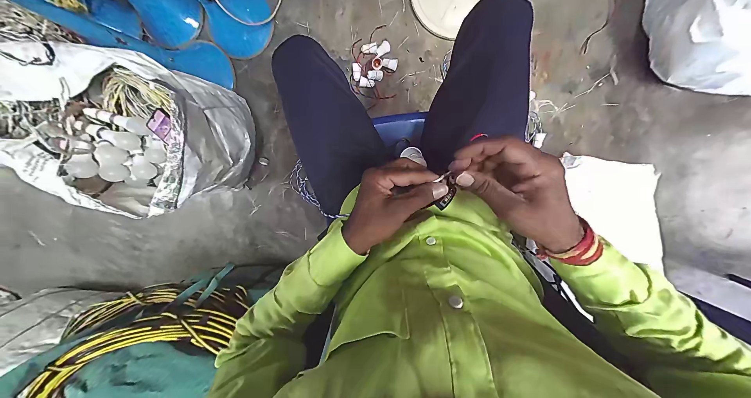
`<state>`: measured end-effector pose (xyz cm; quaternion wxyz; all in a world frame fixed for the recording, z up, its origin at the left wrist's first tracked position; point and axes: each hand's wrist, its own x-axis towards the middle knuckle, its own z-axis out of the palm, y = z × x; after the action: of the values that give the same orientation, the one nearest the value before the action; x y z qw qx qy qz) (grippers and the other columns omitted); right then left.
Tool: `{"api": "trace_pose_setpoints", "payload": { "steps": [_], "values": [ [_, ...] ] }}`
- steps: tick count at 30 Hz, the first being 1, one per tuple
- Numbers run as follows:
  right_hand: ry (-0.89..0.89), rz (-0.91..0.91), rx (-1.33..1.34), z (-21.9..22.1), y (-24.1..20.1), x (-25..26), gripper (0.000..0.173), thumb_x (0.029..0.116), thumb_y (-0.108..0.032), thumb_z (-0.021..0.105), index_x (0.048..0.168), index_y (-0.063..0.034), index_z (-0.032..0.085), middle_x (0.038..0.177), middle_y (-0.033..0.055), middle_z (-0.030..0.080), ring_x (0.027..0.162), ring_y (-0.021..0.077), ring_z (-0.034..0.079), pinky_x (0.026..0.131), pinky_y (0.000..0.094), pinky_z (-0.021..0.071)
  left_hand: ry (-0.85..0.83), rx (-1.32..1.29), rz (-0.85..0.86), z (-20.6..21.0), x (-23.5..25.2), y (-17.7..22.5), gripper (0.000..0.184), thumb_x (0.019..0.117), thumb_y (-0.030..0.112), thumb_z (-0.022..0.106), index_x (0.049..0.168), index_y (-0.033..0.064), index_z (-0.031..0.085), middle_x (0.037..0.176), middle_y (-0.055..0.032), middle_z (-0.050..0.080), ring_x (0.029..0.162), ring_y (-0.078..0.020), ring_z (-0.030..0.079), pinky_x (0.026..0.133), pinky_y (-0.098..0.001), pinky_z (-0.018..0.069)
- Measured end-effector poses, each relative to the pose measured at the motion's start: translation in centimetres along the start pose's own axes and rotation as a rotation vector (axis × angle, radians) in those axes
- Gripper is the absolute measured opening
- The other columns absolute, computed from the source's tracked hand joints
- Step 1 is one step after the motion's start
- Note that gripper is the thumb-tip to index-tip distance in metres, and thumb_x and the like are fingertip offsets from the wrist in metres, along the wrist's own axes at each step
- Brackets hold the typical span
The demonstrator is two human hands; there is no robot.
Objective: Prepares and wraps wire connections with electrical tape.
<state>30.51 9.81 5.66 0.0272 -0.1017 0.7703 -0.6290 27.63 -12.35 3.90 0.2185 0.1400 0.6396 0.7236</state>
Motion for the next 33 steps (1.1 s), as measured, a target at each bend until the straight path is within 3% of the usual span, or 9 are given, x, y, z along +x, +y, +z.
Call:
{"api": "trace_pose_setpoints", "payload": {
  "steps": [2,5,10,12,14,17,22,33],
  "values": [
    [-0.024,-0.123,-0.131,0.1,0.4,-0.2,0.027,0.0932,-0.016,0.075,0.111,0.0016,0.066,0.105,0.0065,0.070,0.093,0.0121,0.069,0.083,0.0292,0.0611,0.020,-0.099,-0.063,0.0,-0.1,-0.2,0.009,0.0934,0.002,0.070,0.100,-0.0018,0.076,0.100,-0.0077,0.069,0.085,-0.0114,0.066,0.072,-0.0255,0.0591],
    [0.006,-0.295,-0.369,0.5,0.6,-0.4,0.023,0.0947,-0.021,0.075,0.105,-0.0005,0.076,0.113,0.0137,0.071,0.108,0.0176,0.068,0.095,0.0300,0.0570,0.042,-0.185,-0.150,0.1,-0.1,-0.1,0.010,0.0948,0.007,0.068,0.098,0.0024,0.077,0.097,-0.0041,0.069,0.073,-0.0071,0.060,0.061,-0.0217,0.0522],
    [0.050,-0.306,-0.320,0.5,0.6,-0.3,0.016,0.0971,-0.011,0.068,0.104,-0.0012,0.078,0.110,0.0131,0.073,0.104,0.0160,0.069,0.092,0.0284,0.0580,-0.002,-0.166,-0.099,-0.3,-0.1,-0.3,0.013,0.0979,0.007,0.064,0.101,0.0017,0.076,0.098,-0.0037,0.068,0.074,-0.0064,0.060,0.062,-0.0214,0.0514],
    [0.068,-0.281,-0.281,0.5,0.7,-0.4,0.016,0.0964,-0.011,0.068,0.104,-0.0006,0.078,0.110,0.0122,0.073,0.104,0.0140,0.069,0.091,0.0271,0.0583,-0.006,-0.018,-0.026,-0.5,0.0,0.0,0.012,0.0956,0.002,0.066,0.102,-0.0018,0.075,0.102,-0.0065,0.069,0.084,-0.0090,0.066,0.071,-0.0234,0.0587],
    [0.087,-0.266,-0.288,0.6,0.7,-0.6,0.016,0.0952,-0.012,0.069,0.103,-0.0009,0.078,0.109,0.0116,0.073,0.101,0.0128,0.070,0.089,0.0263,0.0587,0.013,0.168,0.066,-0.4,0.1,0.3,0.012,0.0925,0.000,0.068,0.101,-0.0036,0.075,0.101,-0.0078,0.068,0.087,-0.0091,0.067,0.075,-0.0227,0.0600],
    [0.103,-0.263,-0.308,0.9,0.8,-0.8,0.016,0.0944,-0.012,0.069,0.103,-0.0009,0.079,0.106,0.0117,0.074,0.098,0.0129,0.070,0.086,0.0262,0.0591,0.068,0.358,0.196,-0.1,0.1,0.3,0.011,0.0878,0.000,0.072,0.098,-0.0038,0.076,0.097,-0.0088,0.069,0.082,-0.0070,0.066,0.071,-0.0200,0.0587],
    [0.164,-0.291,-0.431,1.2,1.1,-1.0,0.018,0.0933,-0.014,0.067,0.099,-0.0018,0.079,0.102,0.0133,0.074,0.096,0.0168,0.069,0.083,0.0288,0.0574,0.160,0.614,0.349,0.3,0.1,-0.2,0.012,0.0843,0.002,0.077,0.095,-0.0016,0.078,0.094,-0.0114,0.070,0.087,-0.0100,0.068,0.077,-0.0208,0.0594],
    [0.130,-0.409,-0.589,1.0,1.4,-0.9,0.019,0.0942,-0.013,0.065,0.097,-0.0008,0.078,0.098,0.0149,0.075,0.094,0.0237,0.071,0.083,0.0334,0.0583,0.164,0.912,0.565,0.2,-0.2,-1.0,0.013,0.0897,0.007,0.075,0.098,-0.0019,0.079,0.094,-0.0159,0.073,0.088,-0.0187,0.072,0.080,-0.0259,0.0601]
  ]
}}
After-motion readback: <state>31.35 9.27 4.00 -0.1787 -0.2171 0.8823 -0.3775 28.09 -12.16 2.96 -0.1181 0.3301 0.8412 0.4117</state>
